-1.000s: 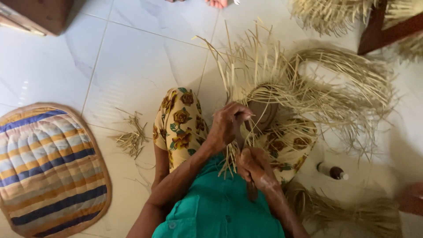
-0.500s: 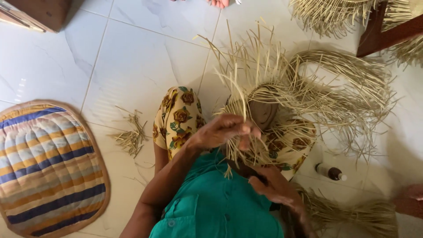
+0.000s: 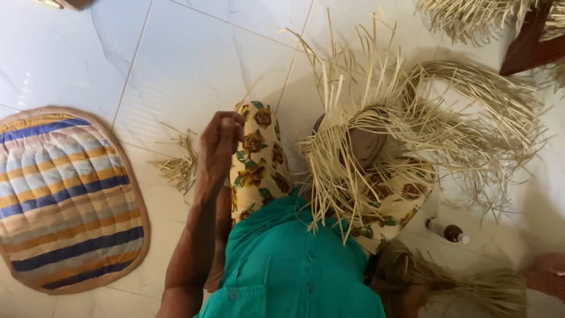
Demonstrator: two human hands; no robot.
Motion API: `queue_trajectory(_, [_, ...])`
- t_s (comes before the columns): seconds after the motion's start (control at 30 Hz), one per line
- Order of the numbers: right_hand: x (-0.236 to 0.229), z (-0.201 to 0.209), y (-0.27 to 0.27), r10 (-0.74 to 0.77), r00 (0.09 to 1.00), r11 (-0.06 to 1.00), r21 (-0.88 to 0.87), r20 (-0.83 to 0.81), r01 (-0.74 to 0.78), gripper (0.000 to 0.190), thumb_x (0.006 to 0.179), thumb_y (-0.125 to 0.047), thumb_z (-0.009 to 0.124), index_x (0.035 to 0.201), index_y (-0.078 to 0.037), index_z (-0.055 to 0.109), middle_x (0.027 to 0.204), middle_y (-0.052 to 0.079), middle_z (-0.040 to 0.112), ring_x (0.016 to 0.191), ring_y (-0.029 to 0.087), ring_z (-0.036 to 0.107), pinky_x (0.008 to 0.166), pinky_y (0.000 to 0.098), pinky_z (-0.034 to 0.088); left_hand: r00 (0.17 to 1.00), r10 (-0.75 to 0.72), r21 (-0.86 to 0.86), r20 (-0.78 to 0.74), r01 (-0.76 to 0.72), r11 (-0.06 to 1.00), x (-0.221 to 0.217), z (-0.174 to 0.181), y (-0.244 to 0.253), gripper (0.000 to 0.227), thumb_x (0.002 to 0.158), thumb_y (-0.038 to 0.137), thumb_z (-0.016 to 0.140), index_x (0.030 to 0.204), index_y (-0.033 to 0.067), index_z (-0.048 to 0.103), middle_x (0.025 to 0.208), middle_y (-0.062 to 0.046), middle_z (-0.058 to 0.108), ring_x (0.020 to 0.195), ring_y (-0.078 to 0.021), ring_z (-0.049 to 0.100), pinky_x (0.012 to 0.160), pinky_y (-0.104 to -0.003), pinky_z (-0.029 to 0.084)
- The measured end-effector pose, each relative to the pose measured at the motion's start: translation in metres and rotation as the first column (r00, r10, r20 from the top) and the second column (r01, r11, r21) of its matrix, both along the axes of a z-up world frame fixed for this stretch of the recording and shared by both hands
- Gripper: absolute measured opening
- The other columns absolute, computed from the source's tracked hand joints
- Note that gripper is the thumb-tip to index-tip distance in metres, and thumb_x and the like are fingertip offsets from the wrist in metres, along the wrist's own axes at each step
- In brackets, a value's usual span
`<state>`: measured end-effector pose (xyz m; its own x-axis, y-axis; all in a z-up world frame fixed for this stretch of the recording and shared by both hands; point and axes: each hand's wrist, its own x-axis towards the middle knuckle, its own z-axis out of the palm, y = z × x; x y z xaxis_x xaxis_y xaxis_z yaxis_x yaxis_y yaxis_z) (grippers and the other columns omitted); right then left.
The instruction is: Weaving dried straw or grass fibers by hand to create a circular object, possibly a hat or basket base.
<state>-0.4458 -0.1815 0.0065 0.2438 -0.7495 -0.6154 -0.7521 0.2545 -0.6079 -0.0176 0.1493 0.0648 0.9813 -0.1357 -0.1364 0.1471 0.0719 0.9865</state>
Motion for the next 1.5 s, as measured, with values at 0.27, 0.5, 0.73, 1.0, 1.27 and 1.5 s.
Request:
queue_trajectory(0.27, [0.034,-0.127,-0.053,-0.189,0.971,0.979,0.042,-0.149,0.197,0.063,0.096,-0.049,0.045,0.127,0.005,0.050,0.123,0.021,0.052,0.103,0.031,0.051,0.085,0.0439,0.043,0.978,0.206,0.072,-0.041,-0.203,0.976,-0.008,-0.034,0.036,0.018,0.097,0.016,0.048,0.095,0.0036,0.061,0.068,0.000,0.053,0.061,-0.0062,0.043,0.058,-0.020,0.036])
queue_trajectory(0.5, [0.005,-0.134,-0.090,0.562,0.344,0.723,0.244,-0.752,-0.646,0.057,0.090,-0.053,0.030,0.125,-0.012,0.049,0.085,0.015,0.072,0.076,0.031,0.066,0.067,0.0399,0.046,0.971,0.221,0.187,-0.089,-0.202,0.961,-0.009,-0.038,0.028,0.014,0.093,0.008,0.051,0.101,0.0011,0.060,0.073,-0.004,0.061,0.062,-0.0095,0.053,0.056,-0.020,0.045])
queue_trajectory(0.73, [-0.026,-0.158,-0.209,0.716,-0.301,-0.140,0.293,-0.630,-0.946,0.037,0.069,-0.026,0.060,0.107,-0.030,0.062,0.094,-0.005,0.068,0.079,0.016,0.064,0.068,0.0323,0.050,0.964,0.266,0.427,0.018,-0.248,0.869,-0.004,-0.067,0.049,0.013,0.094,0.010,0.053,0.098,0.0000,0.061,0.078,-0.009,0.064,0.064,-0.0139,0.058,0.056,-0.024,0.050])
queue_trajectory(1.0, [0.254,0.125,-0.021,0.894,0.437,0.164,-0.838,-0.096,-0.520,0.017,0.091,0.003,0.046,0.086,0.010,0.061,0.068,0.014,0.059,0.044,0.015,0.041,0.040,0.0269,0.035,0.805,-0.066,0.452,0.589,-0.261,0.853,-0.040,0.009,-0.024,0.020,0.081,-0.011,0.062,0.095,0.0036,0.066,0.091,-0.008,0.063,0.076,-0.0165,0.057,0.065,-0.028,0.049])
queue_trajectory(1.27, [0.299,0.117,0.079,0.983,0.049,-0.131,-0.864,-0.177,-0.487,0.036,0.088,-0.008,0.054,0.123,0.001,0.054,0.088,0.015,0.058,0.081,0.029,0.064,0.070,0.0450,0.060,0.497,-0.303,0.342,0.813,0.012,0.940,-0.053,0.020,-0.099,0.014,0.089,0.012,0.058,0.078,0.0120,0.067,0.073,-0.005,0.059,0.055,-0.0225,0.051,0.054,-0.033,0.043])
queue_trajectory(1.5, [0.293,0.120,-0.004,0.876,0.345,0.482,-0.599,0.336,-0.639,0.019,0.082,0.008,0.051,0.091,-0.008,0.055,0.072,0.005,0.056,0.070,0.018,0.057,0.057,0.0267,0.047,0.860,-0.164,0.386,0.484,-0.041,0.921,-0.013,-0.025,-0.106,0.033,0.089,0.020,0.062,0.113,-0.0004,0.055,0.096,-0.019,0.050,0.085,-0.0383,0.051,0.077,-0.046,0.044])
